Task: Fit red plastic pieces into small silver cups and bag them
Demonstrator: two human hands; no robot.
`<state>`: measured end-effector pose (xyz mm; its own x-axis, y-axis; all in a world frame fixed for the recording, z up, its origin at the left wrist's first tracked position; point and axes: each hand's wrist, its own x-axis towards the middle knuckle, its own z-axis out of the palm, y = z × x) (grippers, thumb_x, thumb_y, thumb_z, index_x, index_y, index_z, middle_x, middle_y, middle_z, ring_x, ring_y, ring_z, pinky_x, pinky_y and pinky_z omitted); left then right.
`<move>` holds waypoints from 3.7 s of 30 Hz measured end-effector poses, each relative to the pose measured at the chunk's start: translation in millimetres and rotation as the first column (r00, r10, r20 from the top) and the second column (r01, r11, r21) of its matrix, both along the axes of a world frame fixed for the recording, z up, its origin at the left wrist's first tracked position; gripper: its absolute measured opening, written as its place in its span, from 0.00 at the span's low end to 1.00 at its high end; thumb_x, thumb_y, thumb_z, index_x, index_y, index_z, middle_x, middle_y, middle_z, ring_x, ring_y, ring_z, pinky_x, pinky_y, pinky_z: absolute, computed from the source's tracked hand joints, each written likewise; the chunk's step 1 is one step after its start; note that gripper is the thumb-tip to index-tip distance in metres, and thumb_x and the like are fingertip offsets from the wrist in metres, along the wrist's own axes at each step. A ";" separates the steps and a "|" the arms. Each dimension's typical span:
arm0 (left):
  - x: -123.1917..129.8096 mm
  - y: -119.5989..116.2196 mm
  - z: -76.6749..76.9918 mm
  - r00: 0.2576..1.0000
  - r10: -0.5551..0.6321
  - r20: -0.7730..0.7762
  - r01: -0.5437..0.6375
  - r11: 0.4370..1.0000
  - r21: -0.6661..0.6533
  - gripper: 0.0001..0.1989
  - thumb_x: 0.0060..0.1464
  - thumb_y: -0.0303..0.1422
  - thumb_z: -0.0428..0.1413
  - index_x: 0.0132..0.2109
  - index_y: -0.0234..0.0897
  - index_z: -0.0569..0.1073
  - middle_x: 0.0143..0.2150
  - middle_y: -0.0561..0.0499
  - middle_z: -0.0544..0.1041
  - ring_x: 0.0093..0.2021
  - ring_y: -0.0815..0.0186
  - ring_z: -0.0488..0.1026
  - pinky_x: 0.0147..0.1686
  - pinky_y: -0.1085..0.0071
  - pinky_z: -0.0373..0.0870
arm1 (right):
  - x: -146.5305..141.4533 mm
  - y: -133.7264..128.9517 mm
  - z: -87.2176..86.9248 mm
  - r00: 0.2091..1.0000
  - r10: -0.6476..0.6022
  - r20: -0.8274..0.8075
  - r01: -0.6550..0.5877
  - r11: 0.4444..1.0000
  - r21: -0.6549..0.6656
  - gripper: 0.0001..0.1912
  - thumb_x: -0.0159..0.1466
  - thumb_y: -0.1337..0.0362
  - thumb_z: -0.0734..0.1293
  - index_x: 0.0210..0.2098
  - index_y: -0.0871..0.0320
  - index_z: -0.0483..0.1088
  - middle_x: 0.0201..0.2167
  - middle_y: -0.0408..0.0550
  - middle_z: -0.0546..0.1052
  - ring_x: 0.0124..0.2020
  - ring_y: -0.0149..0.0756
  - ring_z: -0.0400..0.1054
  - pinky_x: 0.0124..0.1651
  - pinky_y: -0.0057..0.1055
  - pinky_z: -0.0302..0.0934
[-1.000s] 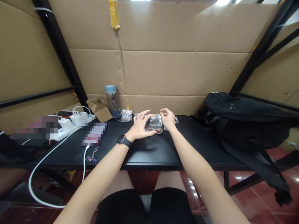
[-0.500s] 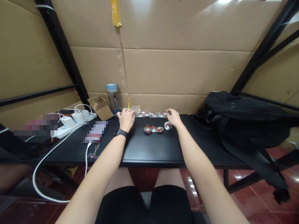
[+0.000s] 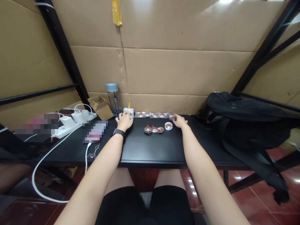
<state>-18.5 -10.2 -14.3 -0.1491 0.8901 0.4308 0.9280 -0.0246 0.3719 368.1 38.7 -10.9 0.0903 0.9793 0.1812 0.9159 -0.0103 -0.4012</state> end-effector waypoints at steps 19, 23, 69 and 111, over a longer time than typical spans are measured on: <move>36.6 -20.0 14.9 0.957 -0.286 0.049 0.277 0.950 0.141 0.14 0.64 0.37 0.52 0.52 0.47 0.77 0.55 0.44 0.75 0.60 0.47 0.67 0.57 0.48 0.61 | -65.6 -26.6 31.9 0.820 0.518 -0.243 -0.327 0.773 0.543 0.10 0.62 0.62 0.67 0.40 0.55 0.79 0.37 0.48 0.83 0.38 0.39 0.76 0.48 0.36 0.69; 39.0 -18.4 12.4 0.936 -0.342 0.080 0.328 0.933 0.149 0.13 0.64 0.36 0.52 0.50 0.44 0.78 0.54 0.46 0.77 0.59 0.50 0.68 0.60 0.50 0.60 | -82.2 -40.0 38.2 0.788 0.556 -0.263 -0.320 0.735 0.598 0.09 0.61 0.62 0.69 0.41 0.54 0.78 0.33 0.45 0.82 0.35 0.38 0.75 0.45 0.34 0.67; 81.9 -45.8 20.9 0.734 -0.454 -0.505 0.646 0.695 0.314 0.12 0.69 0.32 0.52 0.50 0.46 0.79 0.49 0.47 0.83 0.57 0.57 0.71 0.52 0.55 0.55 | -91.7 -45.3 34.7 0.453 0.584 -0.674 -0.363 0.811 0.459 0.25 0.50 0.55 0.79 0.44 0.57 0.74 0.42 0.49 0.79 0.33 0.36 0.75 0.37 0.34 0.71; 50.9 -33.4 25.1 0.959 -0.282 0.033 0.271 0.942 0.196 0.12 0.66 0.38 0.51 0.44 0.45 0.81 0.50 0.46 0.77 0.55 0.52 0.68 0.55 0.53 0.61 | 39.6 -13.2 71.8 0.923 0.364 -0.121 -0.335 0.919 0.206 0.16 0.50 0.57 0.78 0.37 0.57 0.83 0.26 0.46 0.82 0.29 0.39 0.76 0.37 0.32 0.68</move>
<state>32.4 -43.6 10.8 0.0611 0.8039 0.5916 0.8509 -0.3518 0.3902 407.7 25.5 60.8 -0.2111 0.9062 0.3664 0.7744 0.3838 -0.5030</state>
